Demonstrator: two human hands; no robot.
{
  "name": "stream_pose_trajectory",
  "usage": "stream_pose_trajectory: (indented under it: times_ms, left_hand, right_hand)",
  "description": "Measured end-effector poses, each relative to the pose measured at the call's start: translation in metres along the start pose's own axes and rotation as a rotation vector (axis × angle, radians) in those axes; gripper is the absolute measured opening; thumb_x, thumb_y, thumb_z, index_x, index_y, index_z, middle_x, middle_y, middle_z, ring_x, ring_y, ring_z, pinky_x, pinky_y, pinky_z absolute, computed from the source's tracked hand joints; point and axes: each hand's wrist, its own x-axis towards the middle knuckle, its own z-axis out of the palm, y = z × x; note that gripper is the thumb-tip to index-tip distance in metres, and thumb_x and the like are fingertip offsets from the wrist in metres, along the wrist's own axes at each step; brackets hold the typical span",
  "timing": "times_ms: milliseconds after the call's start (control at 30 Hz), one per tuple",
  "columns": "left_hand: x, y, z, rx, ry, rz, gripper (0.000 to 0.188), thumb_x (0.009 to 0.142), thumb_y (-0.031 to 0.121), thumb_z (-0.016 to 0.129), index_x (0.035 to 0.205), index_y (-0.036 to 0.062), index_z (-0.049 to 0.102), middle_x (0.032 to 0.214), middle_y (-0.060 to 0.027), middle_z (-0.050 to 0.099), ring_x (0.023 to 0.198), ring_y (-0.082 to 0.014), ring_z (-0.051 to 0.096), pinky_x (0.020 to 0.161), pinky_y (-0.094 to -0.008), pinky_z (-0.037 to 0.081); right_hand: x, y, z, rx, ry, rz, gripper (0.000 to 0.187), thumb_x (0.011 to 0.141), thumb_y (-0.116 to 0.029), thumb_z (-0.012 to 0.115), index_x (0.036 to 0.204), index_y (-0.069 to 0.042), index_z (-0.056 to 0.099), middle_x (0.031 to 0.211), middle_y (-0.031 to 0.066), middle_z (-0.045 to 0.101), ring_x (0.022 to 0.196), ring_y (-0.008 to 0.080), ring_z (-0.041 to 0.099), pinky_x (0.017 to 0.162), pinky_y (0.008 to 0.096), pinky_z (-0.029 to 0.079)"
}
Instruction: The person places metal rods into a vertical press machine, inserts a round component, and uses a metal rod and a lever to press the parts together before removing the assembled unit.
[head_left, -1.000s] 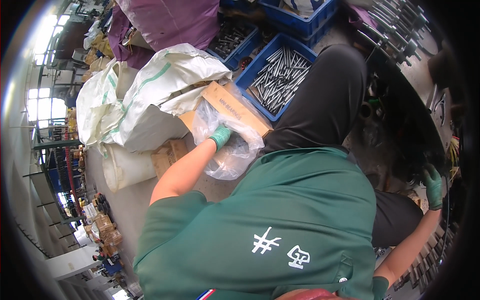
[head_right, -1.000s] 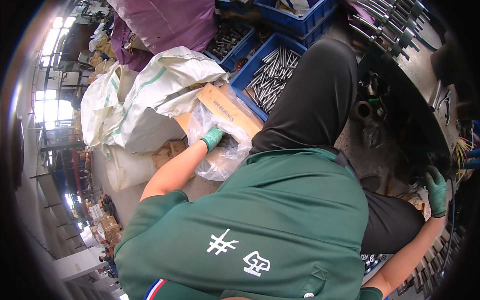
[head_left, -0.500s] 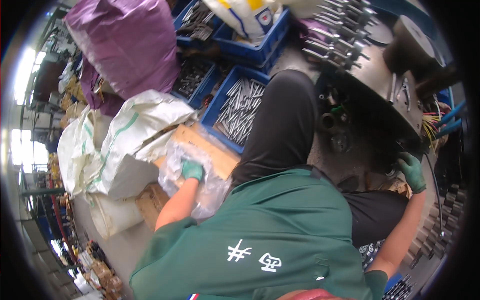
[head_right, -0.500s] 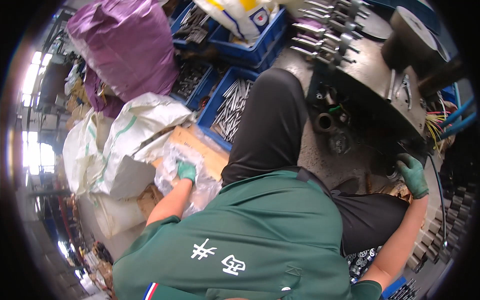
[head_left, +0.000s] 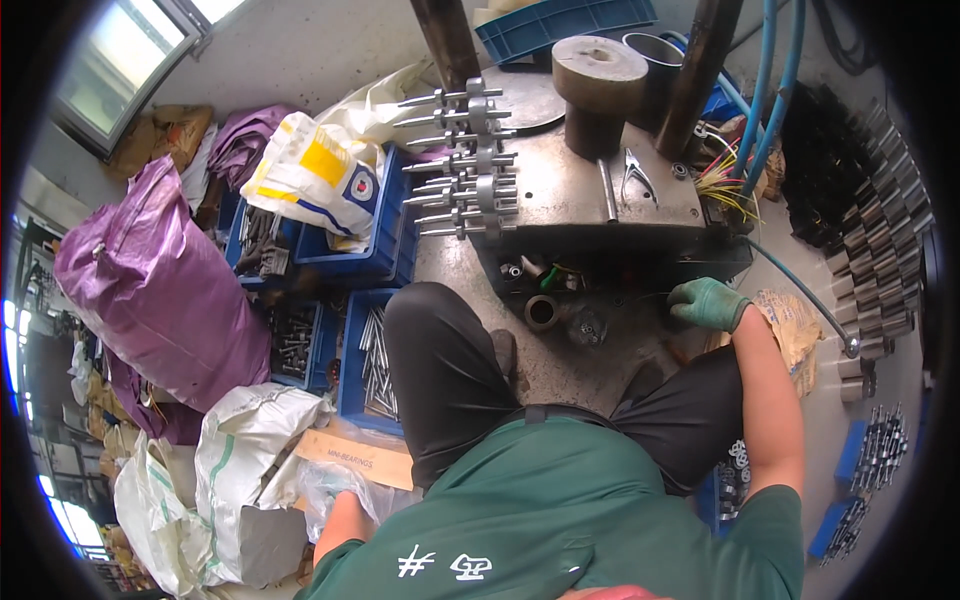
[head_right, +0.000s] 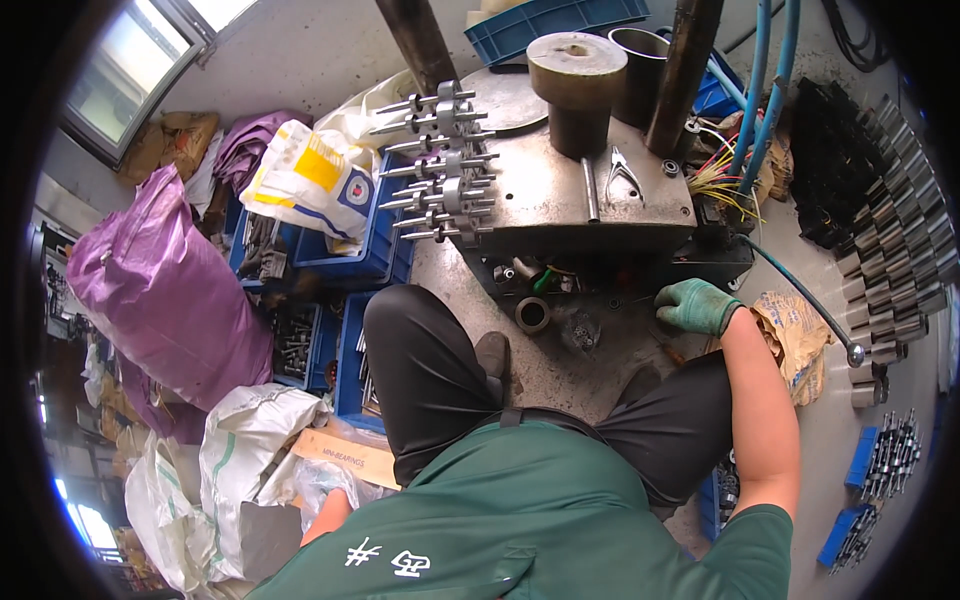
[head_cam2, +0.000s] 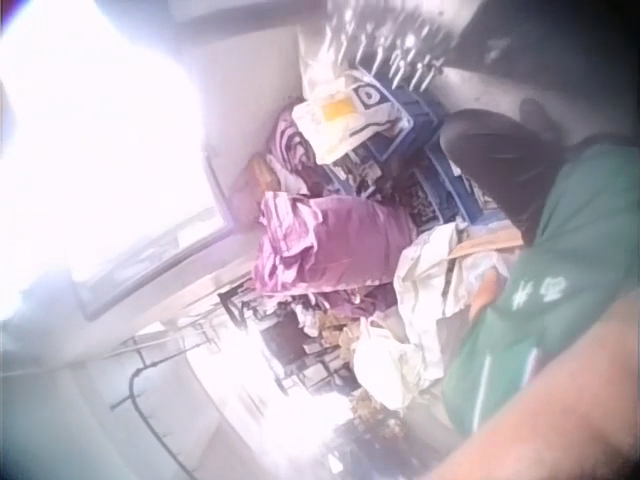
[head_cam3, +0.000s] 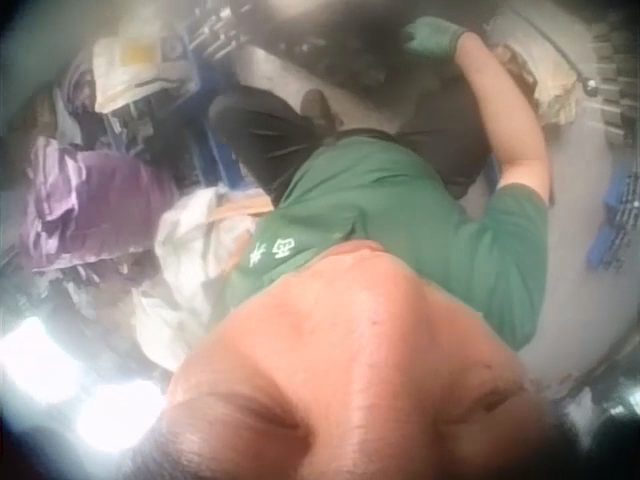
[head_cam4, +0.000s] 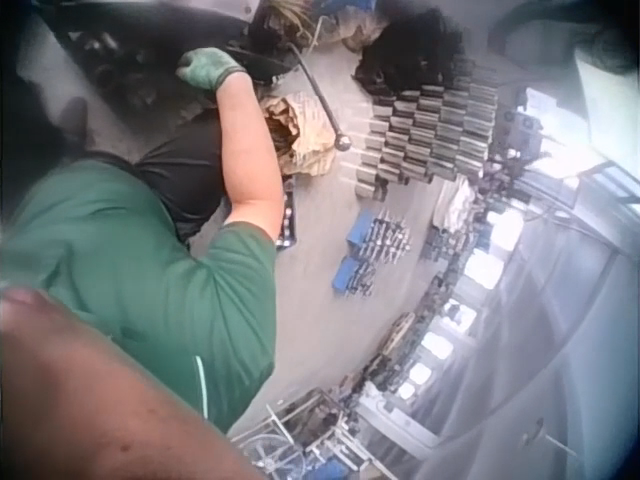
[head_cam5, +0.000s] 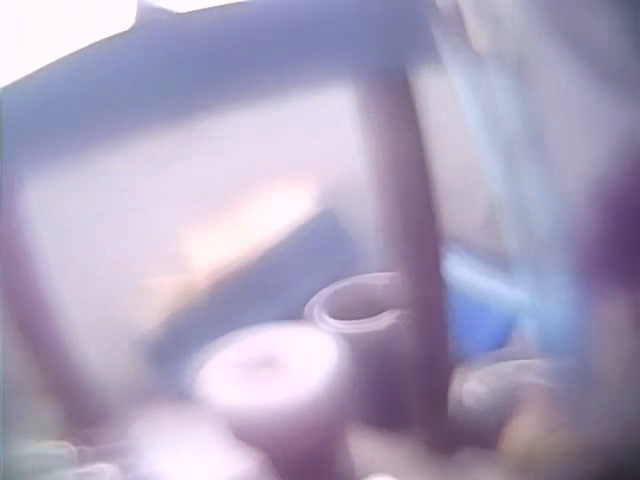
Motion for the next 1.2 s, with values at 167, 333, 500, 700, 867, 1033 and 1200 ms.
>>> stream_pose_trajectory:
  times_ms: [167, 333, 500, 700, 867, 1033, 1200]
  left_hand:
    - [0.015, 0.002, -0.017, -0.021, 0.005, 0.004, 0.036, 0.097, 0.019, 0.056, 0.129, 0.0109, 0.070, 0.137, -0.0162, 0.067, 0.123, -0.0357, 0.066, 0.103, -0.0519, 0.049]
    - [0.034, 0.014, -0.040, -0.022, 0.012, 0.034, 0.036, 0.096, 0.016, 0.058, 0.130, 0.0097, 0.068, 0.137, -0.0174, 0.066, 0.123, -0.0359, 0.066, 0.102, -0.0505, 0.051]
    - [0.044, 0.021, -0.053, -0.018, 0.010, 0.060, 0.036, 0.095, 0.014, 0.059, 0.130, 0.0085, 0.067, 0.138, -0.0185, 0.065, 0.123, -0.0362, 0.066, 0.100, -0.0491, 0.052]
    - [0.053, 0.023, -0.063, -0.025, 0.011, 0.074, 0.037, 0.095, 0.011, 0.061, 0.131, 0.0070, 0.065, 0.139, -0.0198, 0.063, 0.123, -0.0365, 0.066, 0.098, -0.0474, 0.055]
    - [0.066, 0.027, -0.075, -0.035, 0.023, 0.112, 0.038, 0.094, 0.009, 0.063, 0.132, 0.0058, 0.063, 0.139, -0.0210, 0.062, 0.123, -0.0368, 0.066, 0.097, -0.0460, 0.056]
    - [0.066, 0.018, -0.082, -0.071, 0.008, 0.127, 0.039, 0.093, 0.006, 0.064, 0.132, 0.0046, 0.061, 0.140, -0.0221, 0.061, 0.122, -0.0370, 0.067, 0.095, -0.0445, 0.058]
    - [0.058, -0.012, -0.103, -0.360, -0.074, 0.171, 0.041, 0.092, 0.004, 0.066, 0.133, 0.0034, 0.060, 0.141, -0.0232, 0.060, 0.122, -0.0373, 0.067, 0.094, -0.0431, 0.060]
  right_hand:
    - [0.009, -0.007, 0.002, -0.041, -0.096, -0.001, 0.042, 0.091, -0.034, 0.063, 0.122, -0.007, 0.074, 0.113, 0.0193, 0.075, 0.107, 0.0357, 0.070, 0.096, 0.0428, 0.054]
    - [0.010, -0.009, 0.002, -0.094, -0.124, 0.024, 0.044, 0.092, -0.035, 0.062, 0.125, -0.009, 0.073, 0.115, 0.0183, 0.075, 0.109, 0.0359, 0.070, 0.098, 0.0435, 0.054]
    - [0.017, -0.012, -0.002, -0.083, -0.099, 0.027, 0.043, 0.091, -0.032, 0.062, 0.125, -0.008, 0.073, 0.100, 0.0165, 0.076, 0.094, 0.0324, 0.073, 0.088, 0.0423, 0.056]
    - [0.019, -0.017, -0.002, -0.069, -0.114, 0.076, 0.044, 0.092, -0.032, 0.063, 0.128, -0.010, 0.072, 0.119, 0.0171, 0.074, 0.112, 0.0352, 0.069, 0.098, 0.0434, 0.053]
    - [0.014, -0.001, 0.004, -0.056, -0.047, 0.062, 0.043, 0.091, -0.032, 0.064, 0.127, -0.009, 0.073, 0.117, 0.0169, 0.074, 0.110, 0.0351, 0.069, 0.098, 0.0436, 0.054]
    - [0.019, 0.005, 0.006, -0.076, -0.035, 0.037, 0.044, 0.092, -0.032, 0.062, 0.128, -0.008, 0.071, 0.110, 0.0182, 0.075, 0.104, 0.0355, 0.071, 0.092, 0.0438, 0.055]
    - [0.021, 0.005, 0.010, -0.088, -0.037, 0.045, 0.041, 0.090, -0.031, 0.064, 0.123, -0.010, 0.074, 0.116, 0.0160, 0.075, 0.111, 0.0346, 0.069, 0.097, 0.0438, 0.054]
